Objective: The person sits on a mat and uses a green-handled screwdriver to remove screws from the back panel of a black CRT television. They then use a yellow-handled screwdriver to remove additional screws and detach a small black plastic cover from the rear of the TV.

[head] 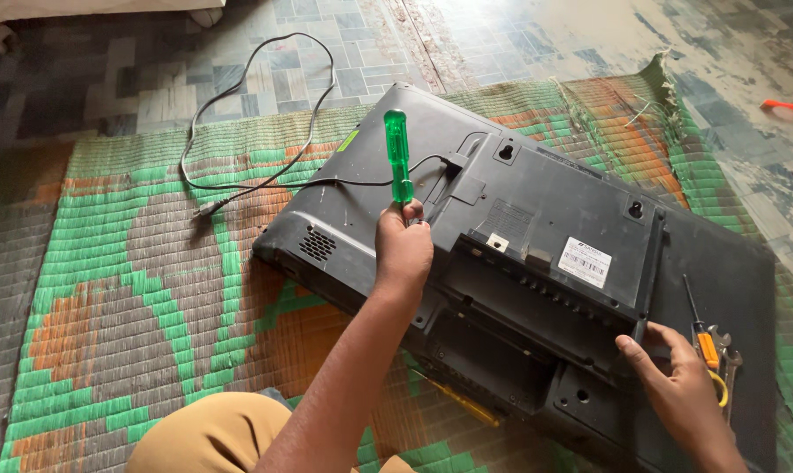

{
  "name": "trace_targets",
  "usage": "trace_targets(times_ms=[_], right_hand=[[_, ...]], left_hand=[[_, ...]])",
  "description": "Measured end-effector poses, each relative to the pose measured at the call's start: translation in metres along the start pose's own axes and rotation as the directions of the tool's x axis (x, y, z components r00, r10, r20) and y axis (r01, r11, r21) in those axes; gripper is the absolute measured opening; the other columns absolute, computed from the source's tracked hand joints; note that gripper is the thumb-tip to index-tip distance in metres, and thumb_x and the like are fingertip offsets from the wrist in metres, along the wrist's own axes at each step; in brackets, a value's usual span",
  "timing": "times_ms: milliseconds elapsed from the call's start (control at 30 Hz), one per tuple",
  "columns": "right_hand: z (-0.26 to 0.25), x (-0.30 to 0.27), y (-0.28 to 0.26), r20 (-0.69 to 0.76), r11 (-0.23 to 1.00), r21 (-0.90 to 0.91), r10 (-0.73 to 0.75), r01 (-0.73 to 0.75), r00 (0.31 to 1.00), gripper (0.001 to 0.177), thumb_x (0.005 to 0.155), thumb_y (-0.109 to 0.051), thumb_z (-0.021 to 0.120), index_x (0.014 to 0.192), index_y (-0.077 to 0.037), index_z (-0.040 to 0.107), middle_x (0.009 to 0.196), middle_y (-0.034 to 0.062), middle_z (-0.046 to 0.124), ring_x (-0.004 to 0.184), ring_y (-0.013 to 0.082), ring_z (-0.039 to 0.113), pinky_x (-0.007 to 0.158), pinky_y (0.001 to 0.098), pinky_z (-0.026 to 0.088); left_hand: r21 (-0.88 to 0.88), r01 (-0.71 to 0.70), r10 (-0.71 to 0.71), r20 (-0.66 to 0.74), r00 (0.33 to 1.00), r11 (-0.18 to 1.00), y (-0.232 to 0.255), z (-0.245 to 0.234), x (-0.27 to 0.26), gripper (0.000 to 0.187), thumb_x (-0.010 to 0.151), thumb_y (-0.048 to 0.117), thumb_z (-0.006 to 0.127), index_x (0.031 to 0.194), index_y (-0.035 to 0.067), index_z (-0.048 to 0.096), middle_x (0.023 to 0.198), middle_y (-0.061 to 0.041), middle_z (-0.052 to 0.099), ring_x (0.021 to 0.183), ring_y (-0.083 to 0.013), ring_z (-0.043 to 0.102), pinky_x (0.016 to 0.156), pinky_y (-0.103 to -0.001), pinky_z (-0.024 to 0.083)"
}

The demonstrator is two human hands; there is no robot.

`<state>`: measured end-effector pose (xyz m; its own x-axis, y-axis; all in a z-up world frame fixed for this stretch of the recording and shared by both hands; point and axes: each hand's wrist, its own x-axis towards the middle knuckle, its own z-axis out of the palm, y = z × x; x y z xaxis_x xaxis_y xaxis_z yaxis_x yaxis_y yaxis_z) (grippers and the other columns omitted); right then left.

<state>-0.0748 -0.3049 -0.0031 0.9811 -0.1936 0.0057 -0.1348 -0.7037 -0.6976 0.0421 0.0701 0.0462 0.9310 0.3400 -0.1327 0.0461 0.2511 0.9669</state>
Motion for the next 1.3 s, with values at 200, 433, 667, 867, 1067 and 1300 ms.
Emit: trace_targets(times_ms=[200, 433, 667, 867, 1067, 1300], right_hand=[[-0.009, 0.006, 0.017, 0.123, 0.873, 0.273, 0.386, -0.405, 0.914, 0.059, 0.095, -0.043, 0.067, 0.142, -0.007, 0.066, 0.114, 0.0191, 0.071, 0.101, 0.0339, 0.068, 0.079, 0.0441, 0.049], [-0.042, 0.006, 0.003, 0.329, 0.637, 0.499, 0.488, -0.587, 0.809, 0.049, 0.089, -0.029, 0.067, 0.132, -0.006, 0.065, 0.125, 0.0100, 0.074, 0.114, 0.0194, 0.071, 0.094, 0.0424, 0.058], [-0.029, -0.002, -0.018, 0.168, 0.907, 0.189, 0.348, -0.376, 0.923, 0.040, 0.083, -0.024, 0.081, 0.117, -0.003, 0.076, 0.109, 0.0106, 0.080, 0.101, 0.0200, 0.073, 0.088, 0.0336, 0.056], [-0.025, -0.011, -0.030, 0.035, 0.965, 0.060, 0.255, -0.257, 0.966, 0.025, 0.083, -0.018, 0.082, 0.103, -0.003, 0.081, 0.095, 0.0068, 0.083, 0.090, 0.0142, 0.075, 0.085, 0.0294, 0.054], [-0.020, -0.015, -0.032, -0.032, 0.970, 0.039, 0.241, -0.240, 0.970, 0.022, 0.087, -0.015, 0.078, 0.106, -0.004, 0.080, 0.094, 0.0039, 0.083, 0.089, 0.0118, 0.077, 0.084, 0.0296, 0.057], [-0.031, -0.011, -0.024, 0.111, 0.971, 0.126, 0.191, -0.205, 0.975, 0.031, 0.082, -0.012, 0.080, 0.112, -0.005, 0.077, 0.101, 0.0056, 0.082, 0.094, 0.0150, 0.076, 0.084, 0.0294, 0.058]], left_hand=[[-0.035, 0.054, -0.053, 0.037, 0.998, 0.998, 0.000, 0.001, -0.003, 0.021, 0.087, -0.008, 0.051, 0.084, 0.011, 0.045, 0.081, 0.003, 0.043, 0.063, -0.0059, 0.036, 0.052, -0.025, 0.032], [-0.005, 0.101, -0.100, 0.086, 0.991, 0.995, -0.008, 0.008, -0.010, 0.020, 0.088, -0.006, 0.051, 0.085, 0.013, 0.048, 0.082, 0.004, 0.045, 0.061, -0.0041, 0.036, 0.052, -0.023, 0.032], [0.001, 0.085, -0.084, 0.167, 0.982, 0.996, -0.020, 0.014, -0.015, 0.021, 0.087, -0.006, 0.049, 0.085, 0.014, 0.047, 0.073, 0.005, 0.040, 0.055, -0.0039, 0.037, 0.048, -0.024, 0.029], [0.060, 0.108, -0.116, 0.151, 0.982, 0.992, -0.029, 0.014, -0.014, 0.021, 0.087, -0.006, 0.048, 0.084, 0.014, 0.049, 0.072, 0.006, 0.042, 0.054, -0.0032, 0.038, 0.047, -0.024, 0.030], [0.069, 0.077, -0.089, 0.190, 0.978, 0.995, -0.035, 0.018, -0.018, 0.021, 0.085, -0.007, 0.046, 0.084, 0.014, 0.049, 0.072, 0.006, 0.041, 0.055, -0.0033, 0.036, 0.047, -0.025, 0.029], [0.235, -0.008, -0.036, 0.183, 0.982, 0.972, -0.030, 0.024, -0.035, 0.017, 0.083, -0.007, 0.045, 0.081, 0.009, 0.050, 0.070, 0.003, 0.044, 0.059, -0.0065, 0.040, 0.051, -0.025, 0.035]])
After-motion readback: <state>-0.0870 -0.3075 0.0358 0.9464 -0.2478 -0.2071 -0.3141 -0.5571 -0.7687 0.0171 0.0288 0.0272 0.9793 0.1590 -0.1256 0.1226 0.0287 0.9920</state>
